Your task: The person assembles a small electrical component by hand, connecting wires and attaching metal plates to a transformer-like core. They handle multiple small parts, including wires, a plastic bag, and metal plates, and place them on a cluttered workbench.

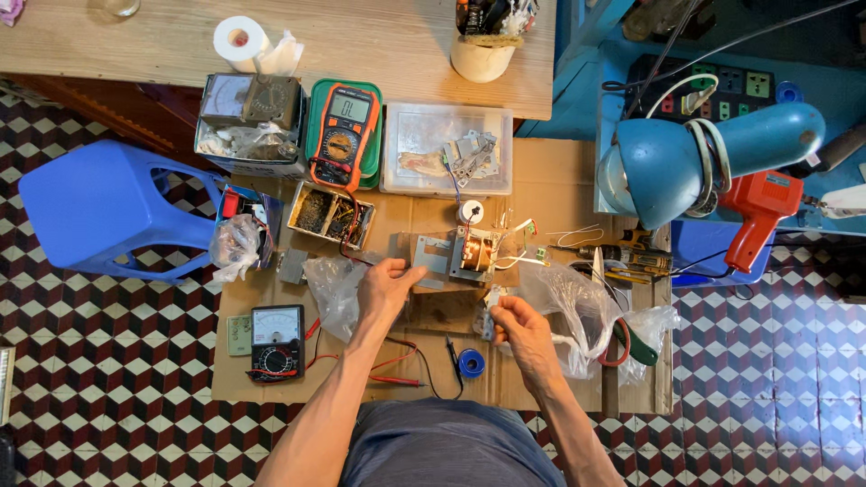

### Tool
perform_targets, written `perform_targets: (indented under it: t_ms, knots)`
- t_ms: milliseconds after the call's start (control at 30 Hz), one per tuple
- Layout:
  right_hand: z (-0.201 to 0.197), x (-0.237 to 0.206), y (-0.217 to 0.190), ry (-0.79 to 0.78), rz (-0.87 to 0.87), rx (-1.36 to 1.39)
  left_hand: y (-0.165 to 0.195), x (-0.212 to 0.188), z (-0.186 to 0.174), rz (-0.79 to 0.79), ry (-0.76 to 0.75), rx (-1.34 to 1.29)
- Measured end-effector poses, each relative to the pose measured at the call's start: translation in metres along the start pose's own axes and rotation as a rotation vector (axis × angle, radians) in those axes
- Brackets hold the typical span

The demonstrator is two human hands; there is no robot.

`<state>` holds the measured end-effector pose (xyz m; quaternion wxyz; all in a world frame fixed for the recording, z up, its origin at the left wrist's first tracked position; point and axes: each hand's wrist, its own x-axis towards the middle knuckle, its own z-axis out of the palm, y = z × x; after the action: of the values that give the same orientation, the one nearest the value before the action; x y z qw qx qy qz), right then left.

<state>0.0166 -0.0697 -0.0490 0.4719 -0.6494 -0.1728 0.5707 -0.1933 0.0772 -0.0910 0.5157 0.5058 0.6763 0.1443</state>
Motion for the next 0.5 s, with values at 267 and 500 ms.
perform_targets:
  t_ms: [267,500]
  knots:
    - [0.073,-0.008,-0.015,-0.105,-0.053,-0.417,-0.016,-0.019,-0.025,-0.032,0.025,-0.461]
    - [0.117,0.008,-0.049,0.059,-0.215,-0.700,0.010,-0.056,-0.065,0.083,0.113,-0.435]
